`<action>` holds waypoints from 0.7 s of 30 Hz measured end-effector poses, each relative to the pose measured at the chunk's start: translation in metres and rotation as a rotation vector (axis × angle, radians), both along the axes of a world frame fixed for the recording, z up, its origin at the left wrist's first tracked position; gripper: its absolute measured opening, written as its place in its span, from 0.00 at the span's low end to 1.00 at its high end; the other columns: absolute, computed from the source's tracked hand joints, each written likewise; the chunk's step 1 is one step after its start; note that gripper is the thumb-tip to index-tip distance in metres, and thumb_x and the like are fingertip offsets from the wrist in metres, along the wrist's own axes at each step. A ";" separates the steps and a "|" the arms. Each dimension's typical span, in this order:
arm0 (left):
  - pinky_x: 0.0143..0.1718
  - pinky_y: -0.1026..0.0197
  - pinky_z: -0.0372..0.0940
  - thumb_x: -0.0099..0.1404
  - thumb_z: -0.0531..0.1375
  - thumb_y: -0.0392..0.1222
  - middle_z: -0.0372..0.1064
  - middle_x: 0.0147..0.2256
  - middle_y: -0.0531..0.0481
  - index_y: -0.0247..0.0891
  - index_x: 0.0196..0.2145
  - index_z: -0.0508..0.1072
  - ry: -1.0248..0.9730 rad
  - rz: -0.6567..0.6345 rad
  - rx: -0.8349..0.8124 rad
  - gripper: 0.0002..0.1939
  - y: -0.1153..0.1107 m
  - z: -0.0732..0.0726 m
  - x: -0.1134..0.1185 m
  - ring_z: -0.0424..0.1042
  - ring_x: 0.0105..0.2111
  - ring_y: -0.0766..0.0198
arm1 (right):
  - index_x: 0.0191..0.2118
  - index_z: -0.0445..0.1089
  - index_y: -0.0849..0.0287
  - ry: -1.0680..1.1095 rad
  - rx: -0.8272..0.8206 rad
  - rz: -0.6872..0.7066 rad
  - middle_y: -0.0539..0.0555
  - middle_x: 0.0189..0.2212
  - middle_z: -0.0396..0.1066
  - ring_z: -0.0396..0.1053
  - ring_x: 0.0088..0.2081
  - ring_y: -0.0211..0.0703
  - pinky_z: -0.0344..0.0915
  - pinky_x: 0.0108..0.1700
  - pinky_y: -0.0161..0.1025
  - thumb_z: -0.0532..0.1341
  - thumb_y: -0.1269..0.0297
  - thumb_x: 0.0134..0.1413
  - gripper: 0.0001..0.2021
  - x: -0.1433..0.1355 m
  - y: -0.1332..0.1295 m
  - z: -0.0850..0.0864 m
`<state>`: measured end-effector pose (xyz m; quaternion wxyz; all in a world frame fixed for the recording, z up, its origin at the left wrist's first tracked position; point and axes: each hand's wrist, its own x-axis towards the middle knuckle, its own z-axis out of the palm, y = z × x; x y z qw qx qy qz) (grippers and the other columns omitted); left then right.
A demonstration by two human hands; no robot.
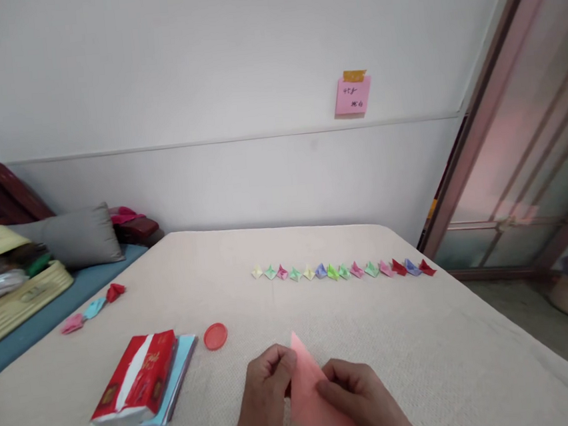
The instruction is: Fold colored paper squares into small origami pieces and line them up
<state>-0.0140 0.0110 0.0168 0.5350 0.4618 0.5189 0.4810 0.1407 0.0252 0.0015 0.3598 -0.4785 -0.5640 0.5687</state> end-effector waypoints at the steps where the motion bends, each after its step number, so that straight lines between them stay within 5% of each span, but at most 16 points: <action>1: 0.23 0.64 0.49 0.64 0.53 0.47 0.50 0.20 0.58 0.37 0.22 0.63 -0.004 -0.005 -0.004 0.16 0.000 0.001 0.000 0.50 0.22 0.68 | 0.18 0.60 0.58 0.034 0.000 -0.050 0.45 0.17 0.52 0.47 0.21 0.35 0.43 0.24 0.35 0.60 0.59 0.43 0.11 0.002 0.002 -0.002; 7: 0.27 0.63 0.57 0.62 0.56 0.50 0.68 0.24 0.50 0.35 0.24 0.69 -0.036 -0.069 -0.049 0.16 -0.001 -0.007 0.004 0.64 0.24 0.65 | 0.17 0.62 0.58 0.147 0.041 -0.268 0.44 0.16 0.52 0.50 0.21 0.36 0.48 0.25 0.34 0.63 0.50 0.41 0.17 0.019 0.014 -0.014; 14: 0.23 0.64 0.56 0.57 0.60 0.46 0.69 0.21 0.50 0.33 0.24 0.71 -0.053 -0.111 -0.069 0.12 0.003 -0.014 0.012 0.63 0.19 0.68 | 0.22 0.68 0.60 0.289 -0.019 -0.184 0.50 0.18 0.66 0.63 0.23 0.42 0.57 0.27 0.37 0.64 0.49 0.42 0.17 0.011 0.012 -0.025; 18: 0.22 0.65 0.55 0.56 0.61 0.45 0.69 0.19 0.50 0.33 0.22 0.70 -0.069 -0.038 -0.077 0.13 0.005 -0.016 0.010 0.62 0.18 0.68 | 0.20 0.65 0.59 0.145 0.045 -0.199 0.47 0.16 0.61 0.59 0.21 0.38 0.54 0.25 0.35 0.60 0.47 0.49 0.19 0.016 0.013 -0.014; 21: 0.22 0.65 0.54 0.57 0.60 0.45 0.68 0.20 0.51 0.33 0.22 0.70 -0.070 0.022 -0.073 0.12 0.007 -0.014 0.002 0.62 0.19 0.68 | 0.28 0.68 0.58 -0.016 0.072 -0.265 0.51 0.21 0.68 0.65 0.24 0.42 0.57 0.26 0.37 0.52 0.45 0.55 0.21 0.027 0.017 -0.008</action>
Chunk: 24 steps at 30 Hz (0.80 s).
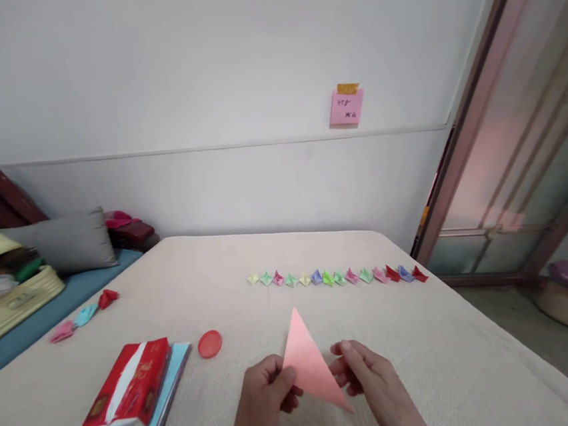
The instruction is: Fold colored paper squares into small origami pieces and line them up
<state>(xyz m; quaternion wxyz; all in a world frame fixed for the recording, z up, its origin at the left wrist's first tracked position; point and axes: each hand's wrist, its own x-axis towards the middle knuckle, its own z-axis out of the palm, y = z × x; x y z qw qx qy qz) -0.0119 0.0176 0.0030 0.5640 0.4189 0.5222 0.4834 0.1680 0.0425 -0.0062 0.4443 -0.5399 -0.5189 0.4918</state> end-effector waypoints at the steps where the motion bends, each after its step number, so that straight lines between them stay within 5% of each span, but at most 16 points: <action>1: 0.23 0.65 0.54 0.57 0.60 0.44 0.68 0.20 0.51 0.33 0.22 0.70 -0.002 0.022 0.004 0.12 0.000 0.001 -0.004 0.62 0.20 0.68 | 0.29 0.68 0.58 -0.094 0.013 -0.029 0.53 0.23 0.70 0.67 0.25 0.44 0.59 0.28 0.39 0.51 0.46 0.55 0.20 0.004 0.001 0.001; 4: 0.25 0.65 0.55 0.58 0.59 0.44 0.67 0.21 0.52 0.34 0.23 0.70 -0.009 0.076 0.024 0.12 0.001 0.005 -0.014 0.62 0.22 0.68 | 0.34 0.71 0.58 -0.286 0.055 -0.027 0.57 0.29 0.74 0.70 0.29 0.49 0.61 0.33 0.44 0.58 0.49 0.50 0.16 0.011 0.002 0.005; 7: 0.26 0.66 0.55 0.58 0.59 0.45 0.67 0.21 0.52 0.34 0.23 0.70 -0.010 0.098 0.014 0.12 0.001 0.008 -0.021 0.61 0.22 0.68 | 0.50 0.67 0.56 0.065 0.021 0.069 0.60 0.43 0.74 0.73 0.37 0.52 0.65 0.37 0.46 0.56 0.47 0.53 0.23 0.014 -0.002 0.015; 9: 0.25 0.66 0.54 0.58 0.59 0.45 0.67 0.21 0.52 0.34 0.23 0.70 -0.013 0.097 0.011 0.12 0.000 0.009 -0.021 0.61 0.22 0.69 | 0.54 0.63 0.55 0.197 0.054 -0.032 0.61 0.49 0.71 0.72 0.44 0.52 0.64 0.46 0.47 0.55 0.46 0.54 0.25 0.019 -0.003 0.023; 13: 0.24 0.66 0.53 0.57 0.60 0.44 0.68 0.20 0.52 0.34 0.22 0.69 -0.027 0.082 -0.003 0.11 0.000 0.010 -0.017 0.61 0.21 0.69 | 0.45 0.69 0.61 0.086 0.004 -0.163 0.62 0.43 0.74 0.71 0.44 0.55 0.61 0.50 0.48 0.60 0.48 0.51 0.23 0.025 0.001 0.024; 16: 0.25 0.65 0.54 0.57 0.60 0.45 0.68 0.21 0.51 0.34 0.23 0.69 -0.023 0.048 -0.019 0.12 0.000 0.010 -0.014 0.61 0.21 0.68 | 0.41 0.71 0.61 0.098 -0.003 -0.027 0.60 0.37 0.76 0.73 0.38 0.52 0.64 0.46 0.47 0.55 0.47 0.54 0.21 0.020 0.003 0.017; 21: 0.25 0.65 0.55 0.56 0.61 0.47 0.68 0.21 0.51 0.34 0.22 0.70 -0.013 0.020 -0.016 0.13 0.001 0.005 -0.013 0.62 0.21 0.68 | 0.33 0.71 0.58 -0.269 0.144 0.056 0.52 0.26 0.72 0.71 0.31 0.48 0.64 0.34 0.40 0.56 0.54 0.54 0.13 0.003 0.000 0.005; 24: 0.24 0.65 0.54 0.56 0.61 0.47 0.68 0.21 0.51 0.33 0.22 0.69 -0.020 0.027 -0.015 0.14 0.002 0.004 -0.014 0.62 0.21 0.68 | 0.33 0.70 0.58 -0.283 0.062 0.195 0.50 0.24 0.71 0.70 0.23 0.43 0.63 0.28 0.38 0.56 0.59 0.53 0.10 -0.003 -0.001 -0.002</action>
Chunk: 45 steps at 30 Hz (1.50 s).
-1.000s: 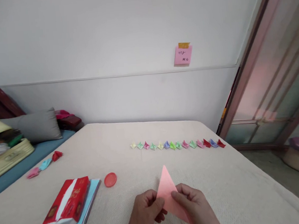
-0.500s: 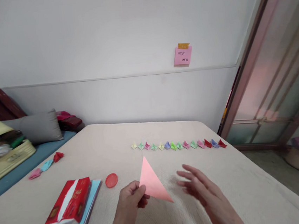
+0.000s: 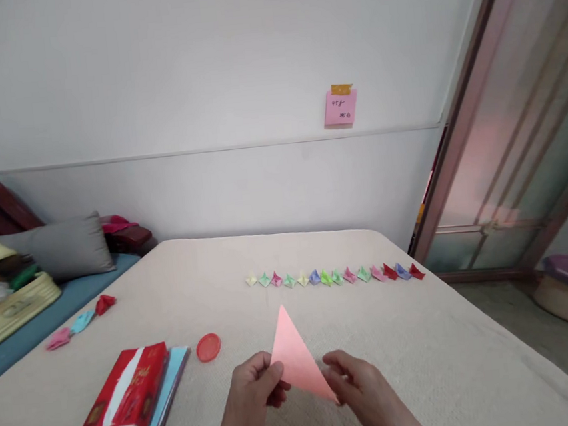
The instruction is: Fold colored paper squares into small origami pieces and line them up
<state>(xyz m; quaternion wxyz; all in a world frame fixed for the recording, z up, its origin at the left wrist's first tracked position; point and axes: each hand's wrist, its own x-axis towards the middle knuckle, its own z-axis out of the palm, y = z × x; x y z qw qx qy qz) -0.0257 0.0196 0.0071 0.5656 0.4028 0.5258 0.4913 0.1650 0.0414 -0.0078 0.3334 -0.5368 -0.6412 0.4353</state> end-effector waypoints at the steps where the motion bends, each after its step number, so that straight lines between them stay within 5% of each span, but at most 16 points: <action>1: 0.24 0.65 0.54 0.57 0.61 0.47 0.68 0.21 0.51 0.33 0.22 0.70 -0.002 0.003 0.001 0.13 0.000 0.000 0.000 0.62 0.21 0.68 | 0.37 0.70 0.59 0.038 -0.047 0.020 0.51 0.26 0.72 0.70 0.22 0.42 0.63 0.27 0.38 0.56 0.59 0.52 0.11 0.000 0.000 -0.001; 5: 0.25 0.65 0.54 0.57 0.60 0.45 0.67 0.21 0.52 0.33 0.23 0.70 0.006 0.005 0.011 0.12 -0.002 0.003 0.001 0.62 0.21 0.68 | 0.48 0.64 0.61 0.165 -0.040 -0.204 0.58 0.40 0.70 0.73 0.24 0.43 0.67 0.35 0.43 0.57 0.54 0.49 0.22 0.011 0.006 0.000; 8: 0.24 0.65 0.54 0.56 0.60 0.45 0.68 0.21 0.51 0.33 0.22 0.70 0.008 -0.007 0.010 0.12 -0.003 0.003 0.002 0.62 0.21 0.68 | 0.44 0.66 0.63 0.213 -0.032 -0.336 0.58 0.37 0.70 0.74 0.26 0.47 0.66 0.37 0.45 0.60 0.50 0.45 0.24 0.020 0.010 0.006; 12: 0.23 0.65 0.53 0.56 0.60 0.45 0.68 0.21 0.50 0.33 0.22 0.69 -0.001 -0.038 0.005 0.12 -0.002 0.003 0.004 0.61 0.20 0.68 | 0.38 0.71 0.60 0.476 -0.221 -0.168 0.56 0.32 0.74 0.73 0.26 0.46 0.64 0.35 0.42 0.62 0.48 0.47 0.20 0.008 0.002 0.014; 15: 0.24 0.64 0.54 0.57 0.60 0.43 0.67 0.20 0.52 0.33 0.22 0.69 0.026 -0.095 0.023 0.11 -0.003 0.004 0.007 0.61 0.20 0.68 | 0.42 0.71 0.59 0.695 -0.282 -0.007 0.57 0.31 0.76 0.74 0.30 0.49 0.64 0.35 0.42 0.59 0.47 0.52 0.21 -0.011 -0.007 0.018; 20: 0.23 0.64 0.55 0.57 0.59 0.41 0.66 0.19 0.52 0.34 0.22 0.69 0.110 -0.166 0.046 0.10 -0.006 0.004 0.011 0.62 0.19 0.67 | 0.42 0.72 0.60 0.915 -0.302 0.165 0.56 0.28 0.77 0.74 0.30 0.50 0.65 0.34 0.42 0.68 0.60 0.43 0.18 -0.025 -0.010 0.016; 24: 0.23 0.63 0.55 0.57 0.58 0.40 0.67 0.19 0.52 0.34 0.21 0.69 0.120 -0.166 0.060 0.09 -0.005 0.002 0.011 0.62 0.19 0.67 | 0.38 0.72 0.61 0.842 -0.307 0.083 0.54 0.24 0.76 0.73 0.28 0.47 0.65 0.33 0.41 0.68 0.64 0.42 0.15 -0.017 -0.008 0.015; 30: 0.22 0.64 0.54 0.56 0.58 0.41 0.65 0.18 0.53 0.34 0.21 0.68 0.101 -0.107 0.034 0.10 -0.003 0.005 0.010 0.61 0.18 0.68 | 0.44 0.69 0.59 0.657 -0.160 -0.406 0.55 0.33 0.77 0.73 0.35 0.45 0.63 0.46 0.42 0.64 0.56 0.50 0.17 -0.002 -0.005 0.022; 34: 0.22 0.64 0.55 0.56 0.59 0.41 0.66 0.18 0.53 0.34 0.21 0.69 0.107 -0.130 0.034 0.10 -0.005 0.008 0.010 0.62 0.18 0.68 | 0.42 0.70 0.61 0.775 -0.295 -0.136 0.55 0.27 0.76 0.73 0.31 0.47 0.65 0.38 0.42 0.64 0.53 0.48 0.19 -0.014 -0.008 0.019; 37: 0.23 0.64 0.55 0.57 0.59 0.41 0.65 0.17 0.53 0.35 0.21 0.69 0.114 -0.136 0.043 0.10 -0.006 0.008 0.010 0.62 0.18 0.67 | 0.39 0.72 0.61 0.892 -0.344 0.032 0.55 0.26 0.77 0.74 0.28 0.48 0.64 0.32 0.40 0.69 0.60 0.38 0.19 -0.023 -0.010 0.015; 45: 0.24 0.64 0.56 0.58 0.58 0.40 0.66 0.19 0.53 0.35 0.22 0.69 0.150 -0.143 0.064 0.10 -0.004 0.006 0.008 0.62 0.20 0.67 | 0.31 0.74 0.60 0.775 -0.224 -0.104 0.49 0.18 0.74 0.69 0.22 0.41 0.60 0.27 0.34 0.69 0.68 0.37 0.10 -0.021 -0.009 0.016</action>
